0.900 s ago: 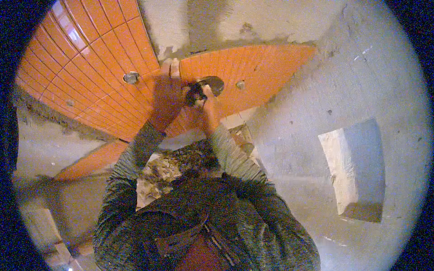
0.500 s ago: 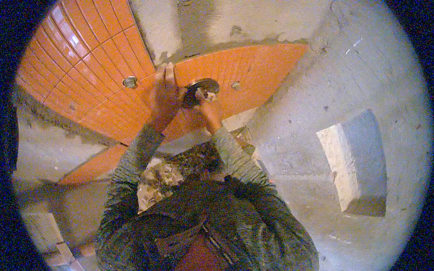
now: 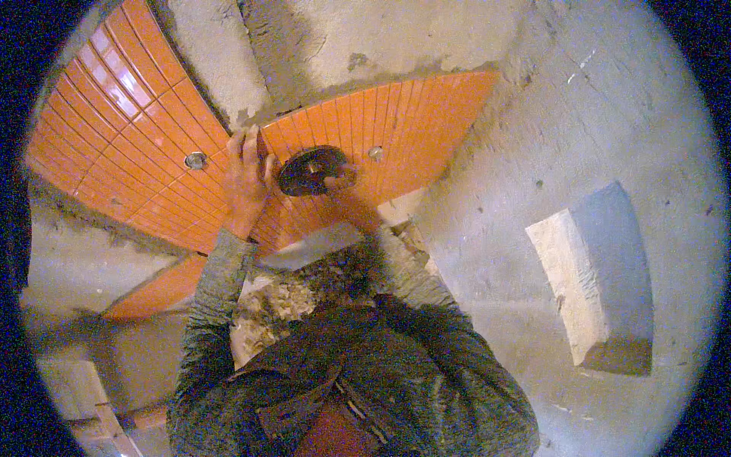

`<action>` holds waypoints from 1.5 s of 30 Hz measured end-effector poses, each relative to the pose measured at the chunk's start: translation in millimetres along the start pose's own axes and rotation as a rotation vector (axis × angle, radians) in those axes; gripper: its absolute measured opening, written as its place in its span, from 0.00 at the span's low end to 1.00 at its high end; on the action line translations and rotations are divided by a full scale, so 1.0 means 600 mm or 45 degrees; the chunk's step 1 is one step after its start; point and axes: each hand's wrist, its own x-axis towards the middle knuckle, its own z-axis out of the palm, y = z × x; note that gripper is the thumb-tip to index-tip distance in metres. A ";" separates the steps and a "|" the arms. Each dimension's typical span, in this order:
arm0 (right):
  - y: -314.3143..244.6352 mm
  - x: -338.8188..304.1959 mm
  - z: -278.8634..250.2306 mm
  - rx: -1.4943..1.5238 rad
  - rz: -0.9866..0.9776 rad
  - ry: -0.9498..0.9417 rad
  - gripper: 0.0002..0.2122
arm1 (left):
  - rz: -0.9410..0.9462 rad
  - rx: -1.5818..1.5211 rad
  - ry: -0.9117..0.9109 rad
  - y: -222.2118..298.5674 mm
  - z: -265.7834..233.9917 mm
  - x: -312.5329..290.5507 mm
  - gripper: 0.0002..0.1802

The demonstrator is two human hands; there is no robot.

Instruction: The person installs a circular light fixture into a ceiling opening surrounded by orange tiles. They secure the fixture by hand, then remove it to hand it to an assistant before picking up a stack of orange tiles.

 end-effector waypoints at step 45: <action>0.157 0.105 -0.056 -0.713 -0.183 -0.117 0.22 | -1.643 -1.618 0.206 0.043 0.280 -0.229 0.12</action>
